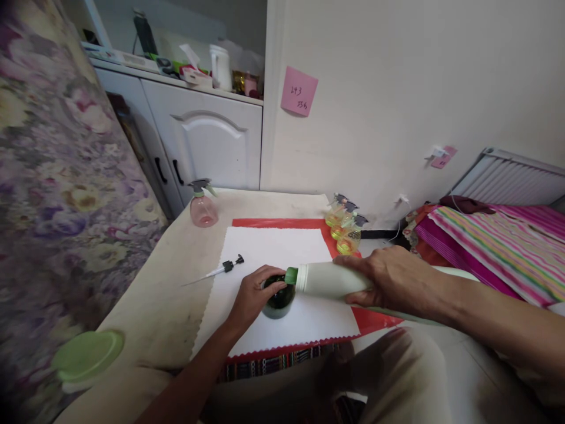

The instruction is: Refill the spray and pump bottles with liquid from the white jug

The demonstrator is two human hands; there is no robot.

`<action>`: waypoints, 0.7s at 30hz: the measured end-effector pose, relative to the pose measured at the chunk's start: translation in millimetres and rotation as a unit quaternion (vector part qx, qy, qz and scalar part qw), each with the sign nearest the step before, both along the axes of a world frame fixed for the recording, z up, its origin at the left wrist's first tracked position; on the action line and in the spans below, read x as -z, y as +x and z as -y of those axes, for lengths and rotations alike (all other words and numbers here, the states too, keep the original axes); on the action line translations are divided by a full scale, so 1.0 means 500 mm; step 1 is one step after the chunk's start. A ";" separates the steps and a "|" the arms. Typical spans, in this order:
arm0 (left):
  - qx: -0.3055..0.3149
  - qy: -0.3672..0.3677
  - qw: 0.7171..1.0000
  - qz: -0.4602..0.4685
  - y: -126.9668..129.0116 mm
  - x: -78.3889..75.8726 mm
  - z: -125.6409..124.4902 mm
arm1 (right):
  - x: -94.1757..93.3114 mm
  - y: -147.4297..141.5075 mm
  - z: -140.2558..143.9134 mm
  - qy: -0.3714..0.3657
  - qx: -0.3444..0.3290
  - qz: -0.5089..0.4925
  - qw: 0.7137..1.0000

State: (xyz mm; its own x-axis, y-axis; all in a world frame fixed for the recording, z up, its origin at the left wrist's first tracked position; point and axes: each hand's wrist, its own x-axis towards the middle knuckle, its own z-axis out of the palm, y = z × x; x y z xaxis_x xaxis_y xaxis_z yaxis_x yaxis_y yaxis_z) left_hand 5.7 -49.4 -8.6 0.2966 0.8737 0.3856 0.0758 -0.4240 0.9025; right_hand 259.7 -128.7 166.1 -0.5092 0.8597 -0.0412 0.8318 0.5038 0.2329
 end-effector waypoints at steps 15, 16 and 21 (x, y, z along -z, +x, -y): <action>0.006 0.015 1.000 -0.001 0.000 0.005 -0.003 | 0.020 0.009 0.014 -0.063 0.064 -0.086 0.992; 0.006 0.016 1.000 -0.002 0.000 0.005 -0.003 | 0.022 0.010 0.014 -0.066 0.068 -0.091 0.991; 0.003 0.022 1.000 -0.008 -0.001 0.004 -0.003 | 0.034 0.012 0.018 -0.080 0.083 -0.114 0.987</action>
